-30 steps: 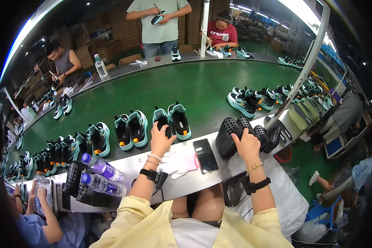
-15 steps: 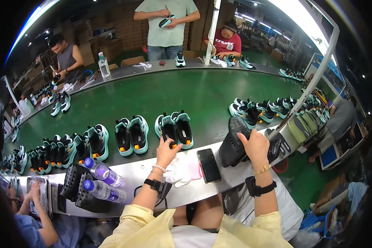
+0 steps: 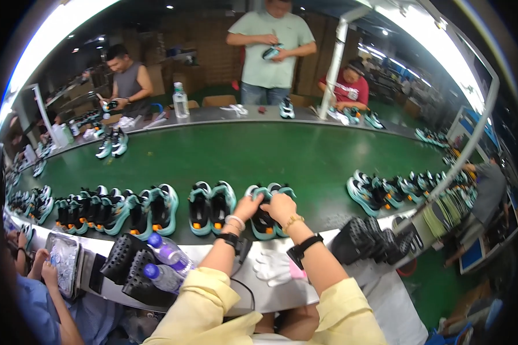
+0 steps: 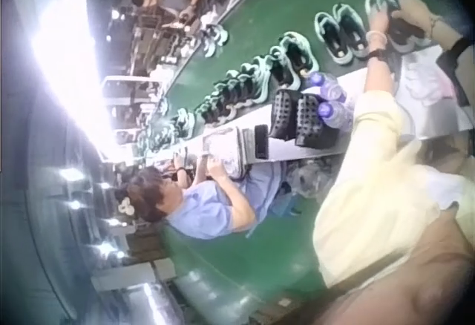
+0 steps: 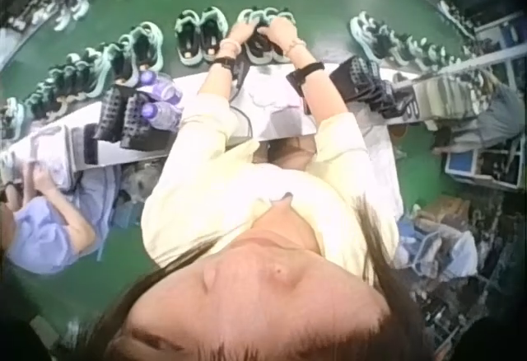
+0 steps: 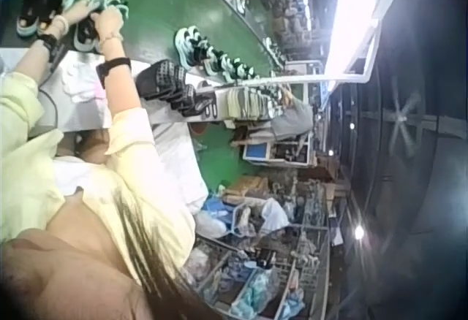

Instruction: The recorder is at a workstation in a shoe factory, picking up and organizing finished or semi-finished sneakers on a conveyor belt and workstation table.

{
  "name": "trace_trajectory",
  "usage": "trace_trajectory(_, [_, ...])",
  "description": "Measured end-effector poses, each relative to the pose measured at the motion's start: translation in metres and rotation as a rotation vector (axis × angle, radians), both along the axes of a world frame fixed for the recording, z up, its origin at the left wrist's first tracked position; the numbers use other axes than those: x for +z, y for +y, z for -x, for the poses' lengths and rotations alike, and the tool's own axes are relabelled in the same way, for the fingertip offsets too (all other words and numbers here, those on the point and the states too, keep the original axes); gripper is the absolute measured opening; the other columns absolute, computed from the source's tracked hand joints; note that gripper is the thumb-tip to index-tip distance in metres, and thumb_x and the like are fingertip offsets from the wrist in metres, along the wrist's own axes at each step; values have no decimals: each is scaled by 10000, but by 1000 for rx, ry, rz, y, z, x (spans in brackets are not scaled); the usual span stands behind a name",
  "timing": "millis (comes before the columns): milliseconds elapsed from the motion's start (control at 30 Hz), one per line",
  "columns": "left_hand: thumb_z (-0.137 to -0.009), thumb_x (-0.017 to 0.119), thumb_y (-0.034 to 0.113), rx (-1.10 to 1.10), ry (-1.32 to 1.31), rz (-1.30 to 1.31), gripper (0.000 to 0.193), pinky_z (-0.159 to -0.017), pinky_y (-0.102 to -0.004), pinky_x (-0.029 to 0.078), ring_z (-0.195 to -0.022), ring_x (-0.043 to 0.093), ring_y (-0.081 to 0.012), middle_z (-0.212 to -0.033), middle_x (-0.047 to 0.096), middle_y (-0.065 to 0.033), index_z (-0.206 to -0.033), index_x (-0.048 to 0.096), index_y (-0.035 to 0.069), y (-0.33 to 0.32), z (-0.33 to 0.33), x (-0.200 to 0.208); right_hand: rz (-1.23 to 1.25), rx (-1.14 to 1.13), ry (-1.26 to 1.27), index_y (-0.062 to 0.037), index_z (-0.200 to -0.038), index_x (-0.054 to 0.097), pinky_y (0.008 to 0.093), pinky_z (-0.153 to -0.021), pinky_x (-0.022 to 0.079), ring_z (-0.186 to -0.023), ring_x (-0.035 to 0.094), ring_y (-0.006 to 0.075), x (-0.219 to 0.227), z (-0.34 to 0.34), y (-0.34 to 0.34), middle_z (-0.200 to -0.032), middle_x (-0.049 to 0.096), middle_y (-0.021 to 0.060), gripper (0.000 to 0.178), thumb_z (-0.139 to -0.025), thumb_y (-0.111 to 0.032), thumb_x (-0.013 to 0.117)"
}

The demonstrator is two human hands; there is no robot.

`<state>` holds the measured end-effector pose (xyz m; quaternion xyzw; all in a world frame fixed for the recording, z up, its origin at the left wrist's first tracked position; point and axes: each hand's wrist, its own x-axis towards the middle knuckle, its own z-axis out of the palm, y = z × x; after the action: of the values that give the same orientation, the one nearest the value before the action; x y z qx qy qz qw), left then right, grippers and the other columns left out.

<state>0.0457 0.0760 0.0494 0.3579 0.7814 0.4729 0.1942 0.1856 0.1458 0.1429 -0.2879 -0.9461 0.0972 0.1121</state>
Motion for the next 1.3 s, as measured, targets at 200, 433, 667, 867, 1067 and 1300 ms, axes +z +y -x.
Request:
trace_trajectory(200, [-929,502,568,95,-67,-55,663,-973,-450,457,-1137,588,-431,-1153,627,-310,-1264,605,5,-19,-10,11,-81,-38,-4,-21,-803,723,432,-708,579,-793,709,346,-54,34,-31,-832,707,206,250,-833,-260,660])
trace_trajectory(433, [-932,500,567,105,-82,-161,657,-955,-463,462,-1109,579,-464,-1140,623,-317,-1214,624,-14,-18,-15,1,-65,-97,-35,-49,-816,728,411,-696,587,-806,722,317,-88,59,-9,-844,724,163,239,-902,-209,572])
trace_trajectory(667, [-932,518,554,39,-140,-157,733,-1057,-405,401,-1259,507,-421,-1325,532,-313,-1315,530,-71,-3,-12,-7,-18,-14,-18,-37,-807,732,440,-734,576,-839,706,366,-91,52,10,-854,709,210,275,-898,-223,551])
trace_trajectory(867, [-751,788,323,-86,-175,-210,878,-1020,-348,443,-1206,582,-305,-1289,586,-263,-1422,392,-79,-20,24,-37,352,271,305,-7,-1201,573,398,-704,538,-777,684,335,-16,-37,-60,-839,702,189,366,-894,-199,625])
trace_trajectory(1067, [-699,826,225,124,267,81,766,-949,-428,503,-1102,613,-387,-1227,616,-216,-1348,477,14,-22,-26,4,257,91,449,-20,-1149,623,363,-655,513,-725,667,307,71,-192,-38,-879,698,142,313,-882,-179,660])
trace_trajectory(1300, [-754,796,296,312,474,300,625,-791,-469,562,-930,682,-382,-1075,661,-171,-1262,502,82,-9,-50,2,-86,-501,737,24,-1184,590,405,-788,475,-849,642,333,66,-329,68,-889,667,168,330,-915,-167,599])
